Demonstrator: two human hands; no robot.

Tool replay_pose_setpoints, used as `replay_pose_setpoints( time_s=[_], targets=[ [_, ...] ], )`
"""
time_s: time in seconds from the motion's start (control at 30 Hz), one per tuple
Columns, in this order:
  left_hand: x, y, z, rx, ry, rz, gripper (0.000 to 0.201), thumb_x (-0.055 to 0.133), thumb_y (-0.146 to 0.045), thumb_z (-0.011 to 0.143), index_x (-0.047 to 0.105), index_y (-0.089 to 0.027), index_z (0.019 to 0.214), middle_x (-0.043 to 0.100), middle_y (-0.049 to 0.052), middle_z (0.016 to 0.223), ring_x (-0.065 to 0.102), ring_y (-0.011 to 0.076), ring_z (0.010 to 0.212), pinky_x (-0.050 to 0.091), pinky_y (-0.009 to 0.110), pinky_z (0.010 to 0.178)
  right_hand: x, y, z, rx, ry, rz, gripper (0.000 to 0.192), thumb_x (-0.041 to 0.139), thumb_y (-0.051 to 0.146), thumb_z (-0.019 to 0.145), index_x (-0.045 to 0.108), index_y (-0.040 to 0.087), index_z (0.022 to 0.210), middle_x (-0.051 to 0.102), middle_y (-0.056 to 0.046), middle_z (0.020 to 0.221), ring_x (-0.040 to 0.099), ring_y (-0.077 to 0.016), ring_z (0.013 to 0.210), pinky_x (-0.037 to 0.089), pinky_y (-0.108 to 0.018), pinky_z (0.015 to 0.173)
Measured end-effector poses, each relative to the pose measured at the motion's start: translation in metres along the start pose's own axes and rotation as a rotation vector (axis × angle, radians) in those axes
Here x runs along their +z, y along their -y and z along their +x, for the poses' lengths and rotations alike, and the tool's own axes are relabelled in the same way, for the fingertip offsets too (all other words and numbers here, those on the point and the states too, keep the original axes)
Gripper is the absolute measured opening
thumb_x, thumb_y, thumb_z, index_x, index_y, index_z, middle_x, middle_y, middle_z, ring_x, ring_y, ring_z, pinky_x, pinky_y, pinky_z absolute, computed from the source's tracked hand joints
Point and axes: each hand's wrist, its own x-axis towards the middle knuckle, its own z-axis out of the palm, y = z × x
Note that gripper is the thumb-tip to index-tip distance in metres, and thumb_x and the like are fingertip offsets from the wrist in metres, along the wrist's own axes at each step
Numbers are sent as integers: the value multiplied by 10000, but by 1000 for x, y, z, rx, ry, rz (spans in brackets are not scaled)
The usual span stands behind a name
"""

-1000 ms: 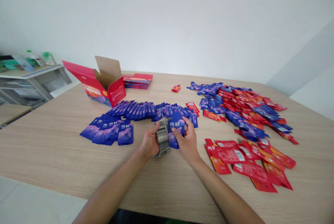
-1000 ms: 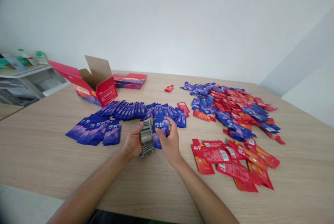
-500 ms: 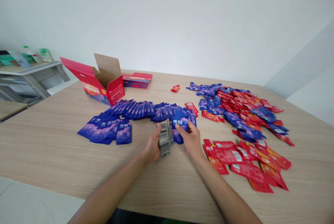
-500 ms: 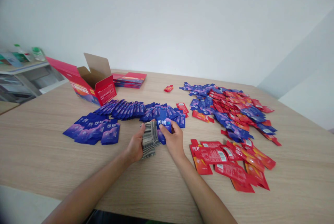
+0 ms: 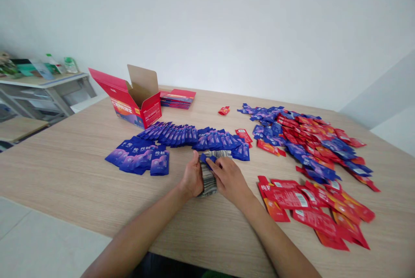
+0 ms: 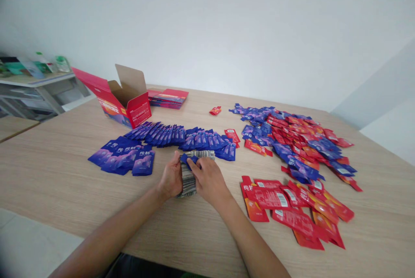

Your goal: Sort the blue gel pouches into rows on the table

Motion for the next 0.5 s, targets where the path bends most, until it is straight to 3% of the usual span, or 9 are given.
replay_pose_setpoints(
  time_s=[0.13, 0.3, 0.5],
  targets=[
    [4, -10, -2, -21, 28, -9, 668, 329, -623, 968, 660, -123, 1261, 752, 173, 1092, 710, 343, 1017, 510, 513, 962, -6, -6, -1, -57, 74, -29, 615, 507, 9, 851, 533, 196, 1437, 565, -99, 964, 515, -245, 880, 480, -376, 761],
    [5, -13, -3, 22, 56, 24, 638, 403, -612, 948, 648, -127, 1280, 751, 167, 1109, 700, 349, 1045, 496, 526, 981, -12, -11, -3, -44, 179, -24, 593, 546, 3, 832, 575, 220, 1383, 577, -69, 960, 541, -218, 874, 476, -342, 769],
    [-1, -14, 3, 8, 12, 85, 418, 538, -394, 939, 689, -108, 1205, 769, 162, 1005, 738, 311, 893, 540, 479, 909, -21, -12, -1, -34, 161, -123, 522, 593, 38, 796, 646, 193, 1292, 602, -98, 948, 544, -255, 890, 471, -383, 766]
  ],
)
